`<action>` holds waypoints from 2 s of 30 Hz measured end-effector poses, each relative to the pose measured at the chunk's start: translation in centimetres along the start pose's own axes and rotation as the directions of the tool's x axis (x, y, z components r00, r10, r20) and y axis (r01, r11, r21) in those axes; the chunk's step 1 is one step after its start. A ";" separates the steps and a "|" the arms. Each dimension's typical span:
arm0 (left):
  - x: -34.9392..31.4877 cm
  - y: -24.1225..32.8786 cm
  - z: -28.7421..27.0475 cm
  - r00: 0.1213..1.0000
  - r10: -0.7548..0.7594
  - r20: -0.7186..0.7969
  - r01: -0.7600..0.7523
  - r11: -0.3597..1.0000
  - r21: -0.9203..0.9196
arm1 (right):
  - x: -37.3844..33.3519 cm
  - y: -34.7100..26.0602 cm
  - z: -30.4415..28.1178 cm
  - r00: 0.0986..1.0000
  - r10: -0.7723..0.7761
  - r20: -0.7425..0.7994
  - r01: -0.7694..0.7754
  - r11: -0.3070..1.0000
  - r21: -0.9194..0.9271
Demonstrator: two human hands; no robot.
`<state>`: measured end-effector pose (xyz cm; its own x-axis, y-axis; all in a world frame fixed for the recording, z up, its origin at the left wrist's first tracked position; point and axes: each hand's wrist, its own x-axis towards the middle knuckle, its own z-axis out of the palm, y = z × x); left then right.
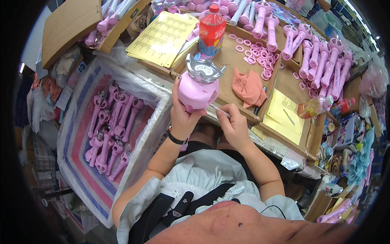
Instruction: The person assembles pink bubble-making wands by wiping the head with a cloth, inserting a small metal piece, and attaching a silver crown-shaped cap. They handle each wand one at a time, inspecting and adjusting components before placing the finished wands into a bin.
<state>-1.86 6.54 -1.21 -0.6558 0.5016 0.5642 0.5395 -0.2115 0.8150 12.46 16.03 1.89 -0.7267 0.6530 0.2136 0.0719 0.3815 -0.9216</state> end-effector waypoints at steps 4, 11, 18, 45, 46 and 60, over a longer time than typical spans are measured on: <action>0.1 0.6 -0.2 0.995 0.097 0.028 -0.098 0.993 0.067 | 0.4 0.0 -0.8 0.877 0.375 0.300 -0.465 0.819 0.337; -0.1 0.1 0.1 0.995 0.098 0.011 -0.099 0.995 0.032 | -1.4 0.4 0.5 0.986 -0.138 -0.092 0.120 0.976 -0.181; -0.5 0.2 -0.1 0.995 0.094 0.035 -0.095 0.995 0.020 | -0.8 1.2 -0.8 0.960 0.206 0.192 -0.250 0.937 0.243; -0.7 0.5 0.3 0.990 -0.141 0.019 0.139 0.938 -0.317 | -1.1 -1.1 -0.2 0.981 0.186 0.050 -0.192 0.962 0.195; -0.7 0.4 0.3 0.990 -0.141 0.017 0.139 0.937 -0.319 | -1.1 -1.1 0.0 0.981 0.186 0.052 -0.192 0.967 0.168; -0.7 -0.1 -0.2 0.997 0.017 0.076 0.002 0.970 -0.245 | -1.2 0.1 -0.3 0.972 -0.232 -0.044 0.217 0.950 -0.227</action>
<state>-1.55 5.99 -1.64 -0.6042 0.5602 0.5667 0.3925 -0.4097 0.8235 13.50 15.45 1.65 -0.6924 0.5748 0.4361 0.0658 0.6522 -0.7552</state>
